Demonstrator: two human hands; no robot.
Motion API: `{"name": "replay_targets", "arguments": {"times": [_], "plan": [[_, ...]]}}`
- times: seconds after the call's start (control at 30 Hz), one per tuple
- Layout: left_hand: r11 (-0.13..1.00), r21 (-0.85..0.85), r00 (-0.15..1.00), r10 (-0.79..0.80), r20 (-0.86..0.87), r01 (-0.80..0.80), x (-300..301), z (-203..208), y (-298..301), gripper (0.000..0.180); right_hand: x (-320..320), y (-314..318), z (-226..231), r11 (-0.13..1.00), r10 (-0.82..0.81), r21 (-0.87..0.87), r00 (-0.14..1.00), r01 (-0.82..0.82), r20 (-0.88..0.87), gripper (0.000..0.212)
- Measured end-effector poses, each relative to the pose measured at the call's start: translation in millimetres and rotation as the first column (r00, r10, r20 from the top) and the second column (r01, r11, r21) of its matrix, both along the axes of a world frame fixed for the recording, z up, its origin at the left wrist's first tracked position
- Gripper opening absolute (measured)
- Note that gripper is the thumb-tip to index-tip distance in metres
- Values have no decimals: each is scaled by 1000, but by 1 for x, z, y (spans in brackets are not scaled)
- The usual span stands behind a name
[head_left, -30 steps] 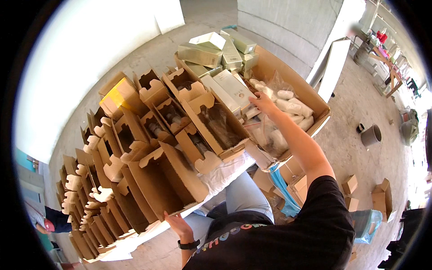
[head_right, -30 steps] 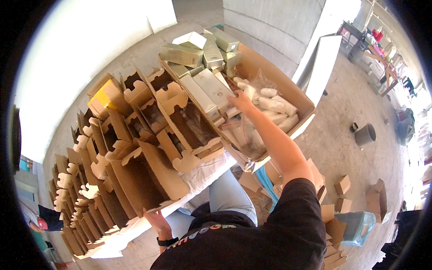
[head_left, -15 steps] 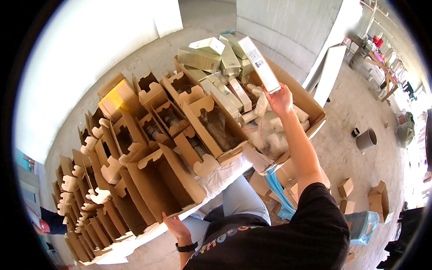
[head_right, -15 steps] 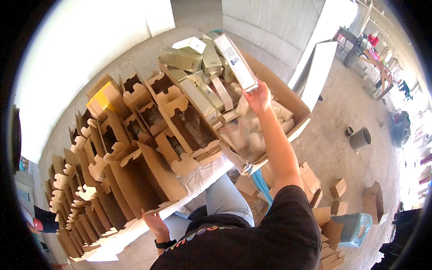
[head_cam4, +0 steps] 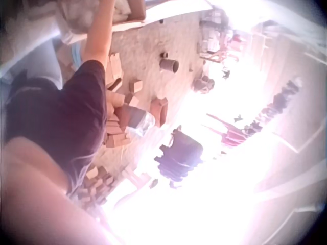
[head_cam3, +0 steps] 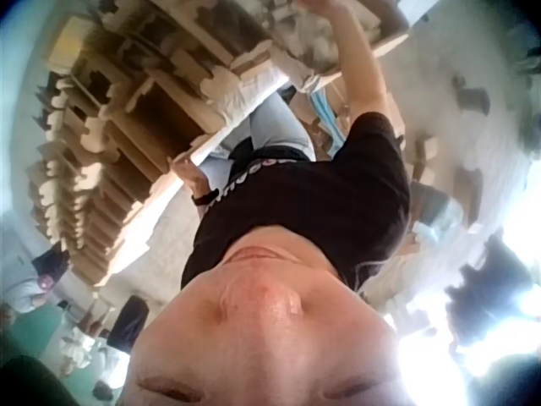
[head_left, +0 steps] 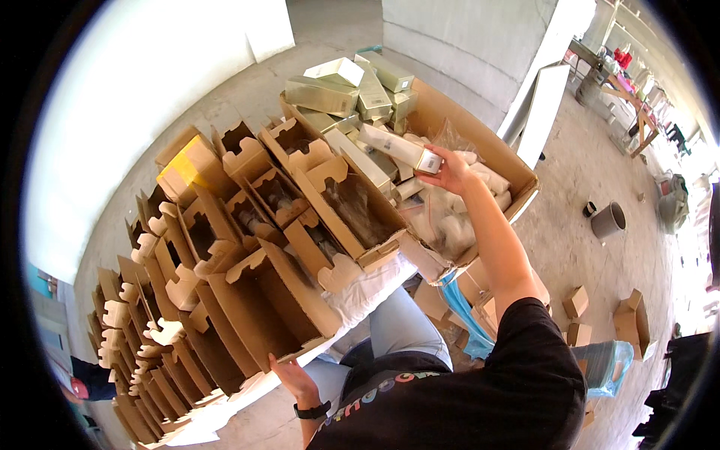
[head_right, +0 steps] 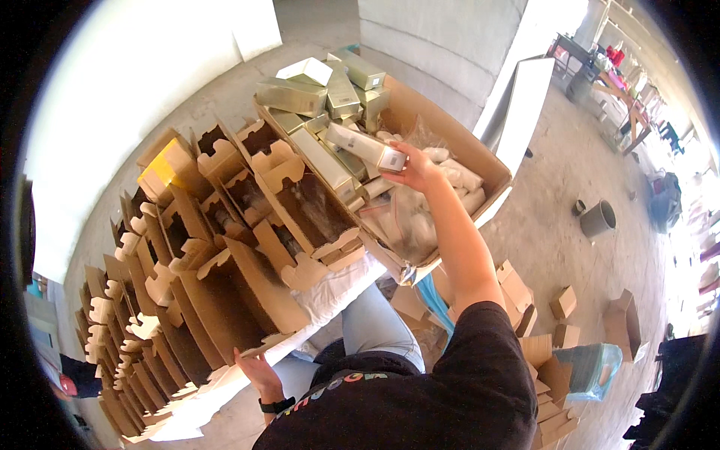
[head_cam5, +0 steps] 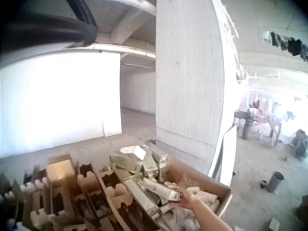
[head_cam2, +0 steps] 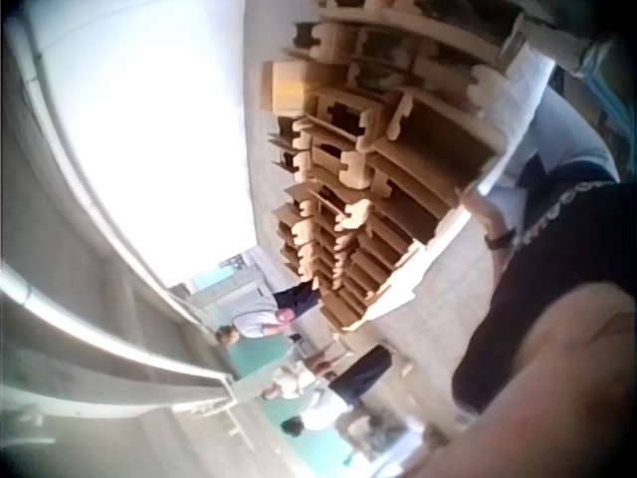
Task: The person places a silver rectangular box into a brown cardboard carton and then inserts a white protective sleeve into the same carton by hand.
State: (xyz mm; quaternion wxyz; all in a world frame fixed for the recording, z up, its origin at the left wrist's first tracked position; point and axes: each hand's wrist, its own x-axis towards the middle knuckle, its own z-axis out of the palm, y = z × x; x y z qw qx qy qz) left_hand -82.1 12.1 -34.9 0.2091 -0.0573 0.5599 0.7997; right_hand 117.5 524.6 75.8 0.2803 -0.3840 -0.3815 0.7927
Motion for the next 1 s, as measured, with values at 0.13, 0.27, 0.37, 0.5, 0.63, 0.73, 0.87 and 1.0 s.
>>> {"name": "replay_targets", "arguments": {"times": [0.13,0.27,0.37,0.5,0.63,0.73,0.87,1.0], "plan": [[1000,1,1000,-10,8,10,-2,-1,-2,52,-1,-11,4,982,29,172,965,-76,259,68],[997,0,997,71,14,-71,3,3,4,50,-6,-12,3,914,153,278,884,-297,442,90],[992,12,991,123,43,-124,11,19,17,50,-10,-19,3,832,99,411,827,-374,553,105],[996,73,998,55,19,-56,4,4,4,52,-21,-9,-23,542,-68,617,702,-571,709,114],[994,-1,994,113,11,-113,8,6,3,53,-31,-21,-26,370,-184,635,617,-677,765,117],[996,23,995,90,45,-91,8,10,8,56,-26,-23,-24,285,-213,725,697,-627,685,110],[994,5,990,104,96,-105,10,9,8,60,-20,-16,-21,170,-226,795,762,-583,607,82],[997,-36,985,73,153,-68,12,32,15,62,-13,-15,9,368,-351,880,832,-300,431,47]]}}
